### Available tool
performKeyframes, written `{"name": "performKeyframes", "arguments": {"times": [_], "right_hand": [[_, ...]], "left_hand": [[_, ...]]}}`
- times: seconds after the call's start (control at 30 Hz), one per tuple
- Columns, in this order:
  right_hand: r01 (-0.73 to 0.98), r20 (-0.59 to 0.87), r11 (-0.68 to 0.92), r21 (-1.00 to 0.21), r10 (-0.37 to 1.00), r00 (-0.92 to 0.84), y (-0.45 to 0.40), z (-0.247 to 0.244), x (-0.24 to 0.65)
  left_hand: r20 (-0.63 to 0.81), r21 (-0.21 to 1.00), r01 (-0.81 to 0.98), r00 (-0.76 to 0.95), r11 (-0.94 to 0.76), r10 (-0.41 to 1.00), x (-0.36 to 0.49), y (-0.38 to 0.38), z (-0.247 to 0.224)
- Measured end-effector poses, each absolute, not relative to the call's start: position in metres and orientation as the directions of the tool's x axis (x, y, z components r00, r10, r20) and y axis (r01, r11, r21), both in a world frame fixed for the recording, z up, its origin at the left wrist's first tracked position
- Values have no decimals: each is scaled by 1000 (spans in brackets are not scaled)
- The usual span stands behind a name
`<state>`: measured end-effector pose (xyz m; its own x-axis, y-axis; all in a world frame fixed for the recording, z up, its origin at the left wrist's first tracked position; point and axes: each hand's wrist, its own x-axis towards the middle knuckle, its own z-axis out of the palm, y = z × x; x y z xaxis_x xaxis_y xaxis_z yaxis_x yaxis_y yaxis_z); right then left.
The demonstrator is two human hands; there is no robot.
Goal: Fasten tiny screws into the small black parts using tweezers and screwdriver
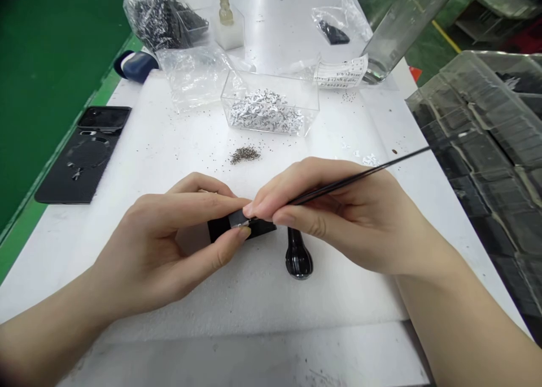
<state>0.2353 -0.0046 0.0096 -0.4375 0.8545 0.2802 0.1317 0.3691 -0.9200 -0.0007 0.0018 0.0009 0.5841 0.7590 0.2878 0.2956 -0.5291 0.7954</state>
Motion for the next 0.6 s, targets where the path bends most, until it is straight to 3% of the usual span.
{"name": "performKeyframes", "arguments": {"times": [0.6], "right_hand": [[218,251,369,-904,868,-428,-10,17,233]], "left_hand": [[288,827,257,570,-500,770,-2,0,-1]]}}
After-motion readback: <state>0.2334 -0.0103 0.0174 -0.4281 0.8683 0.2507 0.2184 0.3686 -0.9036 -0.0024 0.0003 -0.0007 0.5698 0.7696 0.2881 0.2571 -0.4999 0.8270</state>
